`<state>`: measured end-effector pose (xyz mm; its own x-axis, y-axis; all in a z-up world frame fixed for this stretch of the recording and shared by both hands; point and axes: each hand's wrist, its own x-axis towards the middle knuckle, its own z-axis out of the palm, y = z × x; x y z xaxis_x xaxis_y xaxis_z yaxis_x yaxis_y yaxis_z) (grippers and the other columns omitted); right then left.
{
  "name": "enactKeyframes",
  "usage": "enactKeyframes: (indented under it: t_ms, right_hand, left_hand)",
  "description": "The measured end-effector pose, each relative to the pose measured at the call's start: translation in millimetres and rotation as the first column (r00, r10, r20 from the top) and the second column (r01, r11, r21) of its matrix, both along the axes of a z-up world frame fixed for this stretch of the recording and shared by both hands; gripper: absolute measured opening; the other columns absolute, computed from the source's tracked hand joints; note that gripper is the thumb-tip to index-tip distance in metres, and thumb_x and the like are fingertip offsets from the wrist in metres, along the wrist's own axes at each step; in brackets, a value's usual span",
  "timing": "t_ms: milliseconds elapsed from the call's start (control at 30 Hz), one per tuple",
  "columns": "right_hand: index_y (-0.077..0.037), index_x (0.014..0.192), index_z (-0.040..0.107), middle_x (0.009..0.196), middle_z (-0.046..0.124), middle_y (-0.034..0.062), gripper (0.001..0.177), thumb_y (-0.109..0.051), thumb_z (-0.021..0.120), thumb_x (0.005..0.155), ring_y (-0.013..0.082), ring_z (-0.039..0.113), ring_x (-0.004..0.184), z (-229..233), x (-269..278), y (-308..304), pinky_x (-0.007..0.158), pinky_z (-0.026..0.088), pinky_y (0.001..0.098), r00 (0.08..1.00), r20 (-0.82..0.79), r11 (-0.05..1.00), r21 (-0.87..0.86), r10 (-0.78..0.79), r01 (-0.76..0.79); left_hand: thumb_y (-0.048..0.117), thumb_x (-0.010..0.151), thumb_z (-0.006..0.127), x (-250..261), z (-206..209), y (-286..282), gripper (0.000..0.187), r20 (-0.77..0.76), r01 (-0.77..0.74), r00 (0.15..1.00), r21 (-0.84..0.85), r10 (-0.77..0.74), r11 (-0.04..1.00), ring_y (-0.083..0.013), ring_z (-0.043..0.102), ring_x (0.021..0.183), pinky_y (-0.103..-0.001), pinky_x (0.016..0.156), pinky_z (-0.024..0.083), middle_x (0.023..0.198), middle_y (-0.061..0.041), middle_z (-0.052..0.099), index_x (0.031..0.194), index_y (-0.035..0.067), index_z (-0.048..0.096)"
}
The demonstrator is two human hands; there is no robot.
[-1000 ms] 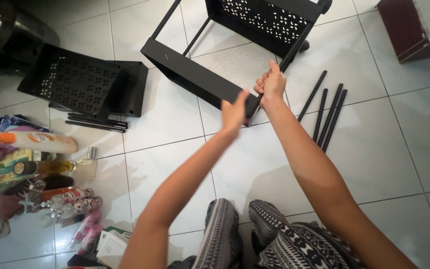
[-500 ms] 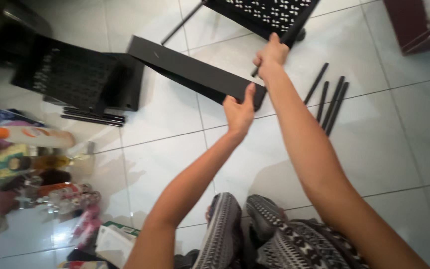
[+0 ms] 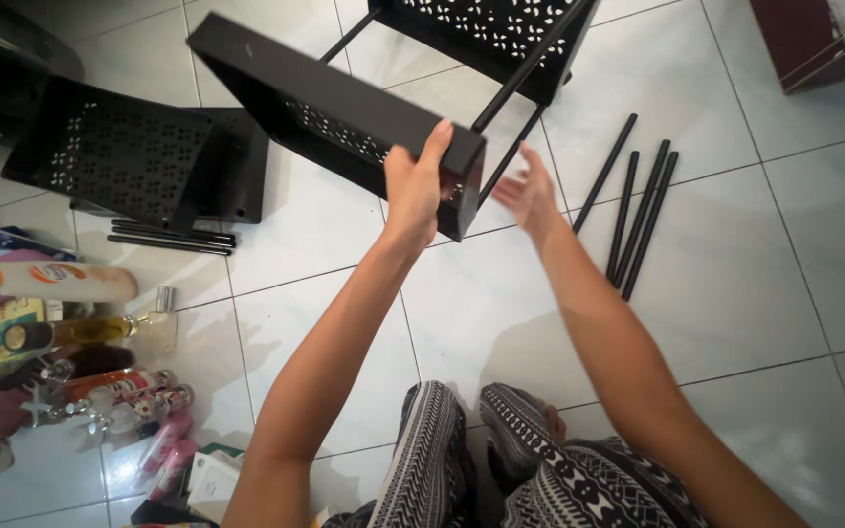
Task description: The person assembles a black plastic shelving unit by inserting legs into the side panels. After assembling the unit, the person wipes the surface of the shelves with a cloth.
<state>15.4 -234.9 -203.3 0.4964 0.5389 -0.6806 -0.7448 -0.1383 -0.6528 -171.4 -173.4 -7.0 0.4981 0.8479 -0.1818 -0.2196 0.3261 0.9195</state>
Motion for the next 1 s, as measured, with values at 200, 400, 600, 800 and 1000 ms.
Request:
enactKeyframes:
  t_ms: [200,400,600,800,1000]
  right_hand:
    - [-0.012,0.087,0.042,0.068,0.035,-0.0013,0.037,-0.044,0.052,0.103,0.0121,0.033,0.053,-55,-23,41,0.048,0.027,0.032,0.948,-0.315,0.891,0.414,-0.051,0.186]
    - [-0.013,0.076,0.042,0.057,0.028,-0.0059,0.042,-0.037,0.053,0.109,0.0083,0.023,0.043,-63,-11,60,0.039,0.016,0.027,0.896,-0.365,0.869,0.321,-0.254,0.377]
    - [-0.016,0.075,0.045,0.055,0.037,-0.0022,0.038,-0.039,0.049,0.105,0.0148,0.033,0.04,-60,-21,52,0.036,0.027,0.0311,0.945,-0.234,0.946,0.179,-0.227,0.271]
    - [-0.007,0.08,0.058,0.063,0.056,0.0031,0.044,-0.04,0.048,0.109,0.0169,0.05,0.049,-42,39,28,0.044,0.042,0.0364,0.993,0.024,0.98,0.166,-0.113,0.108]
    - [-0.014,0.078,0.035,0.058,0.02,-0.0045,0.044,-0.043,0.044,0.11,0.0094,0.018,0.046,-57,98,0,0.041,0.017,0.0289,0.992,-0.077,0.958,0.26,-0.104,0.121]
  left_hand:
    - [0.031,0.106,0.065,-3,1,-17,0.031,0.095,-0.085,0.994,0.4,0.05,0.913,-0.0083,0.051,0.072,-0.025,0.059,0.04,0.087,-0.002,0.059,0.11,0.002,0.055]
    - [0.031,0.084,0.075,-35,-56,-44,0.043,-0.52,0.417,0.815,0.833,0.256,0.365,-0.0389,0.064,0.082,-0.047,0.064,0.053,0.093,-0.018,0.065,0.106,-0.002,0.057]
    - [0.024,0.096,0.064,-18,-114,-16,0.025,-0.642,0.591,0.765,0.734,0.056,0.334,-0.0415,0.067,0.072,-0.049,0.068,0.055,0.093,-0.02,0.07,0.097,-0.001,0.066]
    - [0.022,0.099,0.063,-16,-113,-61,0.026,-0.654,0.641,0.751,0.692,-0.089,0.333,-0.0423,0.067,0.068,-0.049,0.066,0.055,0.078,-0.023,0.069,0.088,-0.001,0.067]
    - [0.025,0.098,0.061,-89,-96,-88,0.03,-0.773,0.785,0.603,0.531,-0.196,0.319,-0.044,0.066,0.067,-0.051,0.067,0.055,0.082,-0.025,0.067,0.09,-0.003,0.063]
